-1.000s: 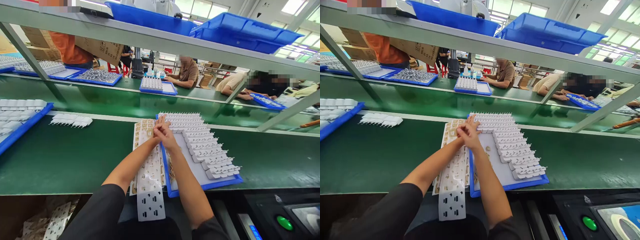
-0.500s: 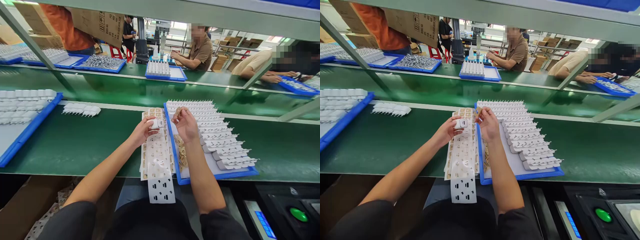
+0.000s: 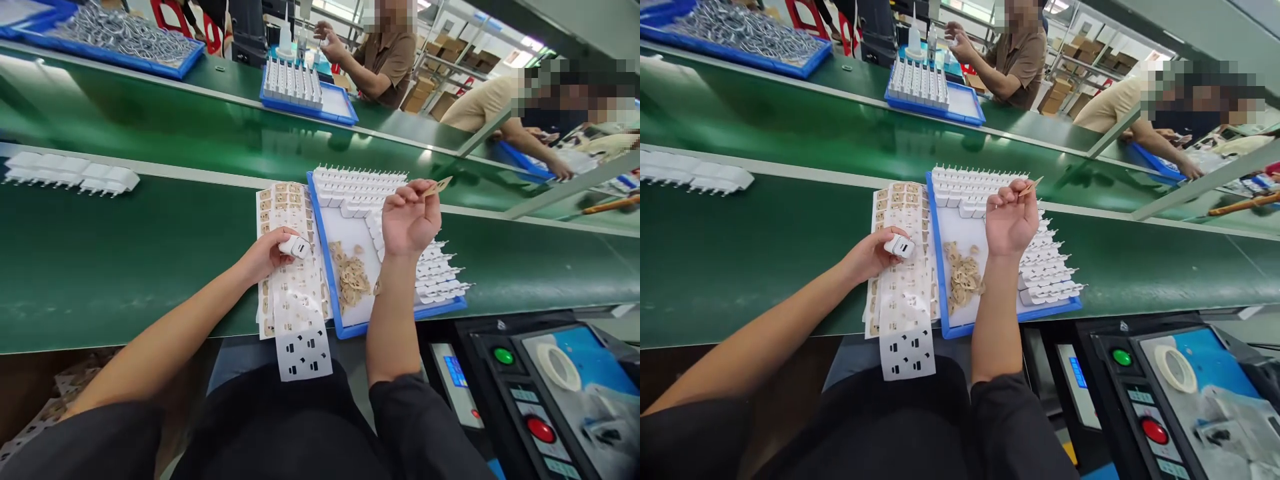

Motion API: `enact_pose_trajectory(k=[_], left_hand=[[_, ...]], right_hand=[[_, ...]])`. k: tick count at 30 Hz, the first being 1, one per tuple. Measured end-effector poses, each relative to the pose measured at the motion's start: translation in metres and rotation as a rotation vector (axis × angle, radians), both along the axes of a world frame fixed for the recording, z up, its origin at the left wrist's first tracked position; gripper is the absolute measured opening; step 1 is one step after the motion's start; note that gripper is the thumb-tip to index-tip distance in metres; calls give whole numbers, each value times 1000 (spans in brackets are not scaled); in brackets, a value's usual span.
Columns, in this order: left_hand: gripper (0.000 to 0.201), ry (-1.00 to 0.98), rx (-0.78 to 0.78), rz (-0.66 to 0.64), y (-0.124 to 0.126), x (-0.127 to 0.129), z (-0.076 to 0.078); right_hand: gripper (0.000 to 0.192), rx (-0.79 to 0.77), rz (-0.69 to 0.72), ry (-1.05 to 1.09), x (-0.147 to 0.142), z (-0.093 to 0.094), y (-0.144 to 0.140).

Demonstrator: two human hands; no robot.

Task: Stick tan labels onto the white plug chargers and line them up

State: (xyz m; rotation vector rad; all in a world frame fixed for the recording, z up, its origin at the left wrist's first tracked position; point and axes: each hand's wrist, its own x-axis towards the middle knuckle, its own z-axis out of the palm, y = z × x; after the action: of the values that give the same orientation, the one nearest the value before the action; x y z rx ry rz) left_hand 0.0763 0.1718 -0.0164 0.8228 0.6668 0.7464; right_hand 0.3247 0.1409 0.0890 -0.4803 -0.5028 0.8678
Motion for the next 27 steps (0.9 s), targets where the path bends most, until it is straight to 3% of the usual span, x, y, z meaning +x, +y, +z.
enact_pose_trajectory(k=[3, 6, 9, 12, 14, 17, 19, 21, 23, 27], left_hand=[[33, 98, 89, -7, 0, -1, -2], [34, 181, 251, -58, -5, -3, 6], [22, 303, 690, -194, -21, 0, 26], [39, 472, 1143, -354, -44, 14, 46], [47, 583, 1318, -429, -58, 29, 54], [54, 695, 1414, -474, -69, 49, 56], [49, 738, 1387, -441, -69, 56, 54], [33, 694, 1233, -354, -64, 56, 51], [26, 538, 900, -232, -58, 49, 48], [48, 166, 130, 61, -54, 22, 47]], right_hand=[[16, -40, -21, -42, -2, -4, 4], [9, -138, -42, -180, -8, -14, 14], [12, -240, -59, -366, -15, -24, 22], [19, -254, -68, -431, -18, -30, 25], [22, -260, -82, -435, -18, -30, 25], [26, -301, -80, -428, -15, -30, 25], [27, -328, -75, -413, -12, -29, 25], [28, -331, -76, -394, -10, -27, 24], [29, -305, -69, -382, -10, -21, 22], [25, -226, 41, -481, -27, -4, -1]])
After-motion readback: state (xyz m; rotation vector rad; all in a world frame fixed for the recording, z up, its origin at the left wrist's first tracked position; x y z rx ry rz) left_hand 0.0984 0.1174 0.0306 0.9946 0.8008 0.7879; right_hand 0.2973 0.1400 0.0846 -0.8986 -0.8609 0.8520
